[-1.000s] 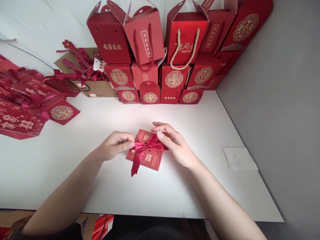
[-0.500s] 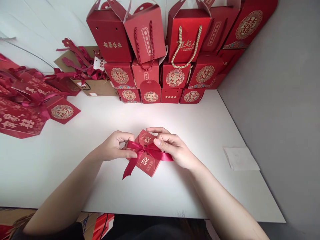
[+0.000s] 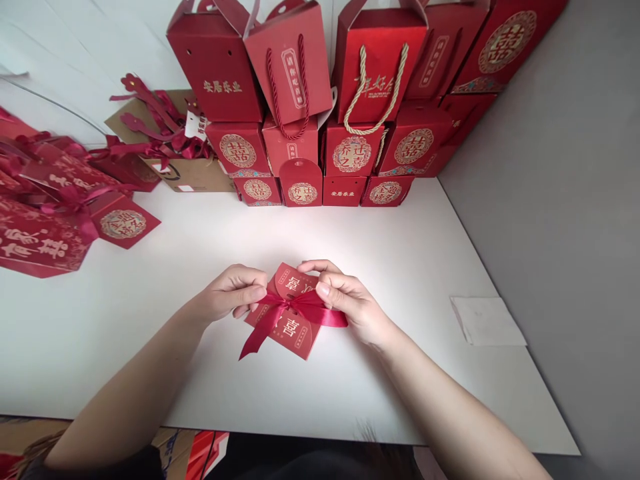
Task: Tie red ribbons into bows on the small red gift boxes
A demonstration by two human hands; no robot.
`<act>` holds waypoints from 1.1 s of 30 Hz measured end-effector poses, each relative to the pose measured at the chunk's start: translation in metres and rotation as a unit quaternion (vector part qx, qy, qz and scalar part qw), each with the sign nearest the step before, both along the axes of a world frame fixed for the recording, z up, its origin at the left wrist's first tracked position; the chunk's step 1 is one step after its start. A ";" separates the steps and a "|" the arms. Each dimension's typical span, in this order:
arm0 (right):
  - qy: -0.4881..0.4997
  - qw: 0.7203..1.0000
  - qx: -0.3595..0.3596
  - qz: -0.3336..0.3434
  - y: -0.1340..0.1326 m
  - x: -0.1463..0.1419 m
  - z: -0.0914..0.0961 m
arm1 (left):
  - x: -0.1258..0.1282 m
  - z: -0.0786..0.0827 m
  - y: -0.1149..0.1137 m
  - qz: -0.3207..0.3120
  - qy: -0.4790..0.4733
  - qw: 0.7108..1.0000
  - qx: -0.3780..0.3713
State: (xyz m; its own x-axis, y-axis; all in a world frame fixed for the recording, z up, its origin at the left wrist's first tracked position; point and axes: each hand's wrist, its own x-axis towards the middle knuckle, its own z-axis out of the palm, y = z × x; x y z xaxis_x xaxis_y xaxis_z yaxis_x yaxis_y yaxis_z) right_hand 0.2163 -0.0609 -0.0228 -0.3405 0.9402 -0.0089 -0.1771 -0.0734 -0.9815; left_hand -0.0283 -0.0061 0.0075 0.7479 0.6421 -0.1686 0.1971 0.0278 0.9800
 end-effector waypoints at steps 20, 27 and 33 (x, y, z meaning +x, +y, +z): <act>-0.002 0.998 0.022 -0.061 0.007 0.006 -0.006 | -0.004 -0.024 0.010 0.024 -0.058 0.995 -0.081; -0.164 0.982 0.029 -0.085 0.012 0.029 0.004 | -0.008 -0.017 0.012 0.089 -0.096 0.991 -0.035; -0.139 0.990 0.026 0.005 0.009 0.025 0.007 | -0.005 -0.012 0.008 0.077 -0.061 0.995 -0.022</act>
State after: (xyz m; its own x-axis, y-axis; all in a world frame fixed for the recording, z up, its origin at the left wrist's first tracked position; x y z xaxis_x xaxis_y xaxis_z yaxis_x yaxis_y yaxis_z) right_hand 0.2411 -0.0520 -0.0154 -0.3403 0.9387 -0.0556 0.1010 -0.0223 -0.9946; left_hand -0.0332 0.0024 -0.0043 0.6582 0.7443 -0.1128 0.0659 0.0923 0.9935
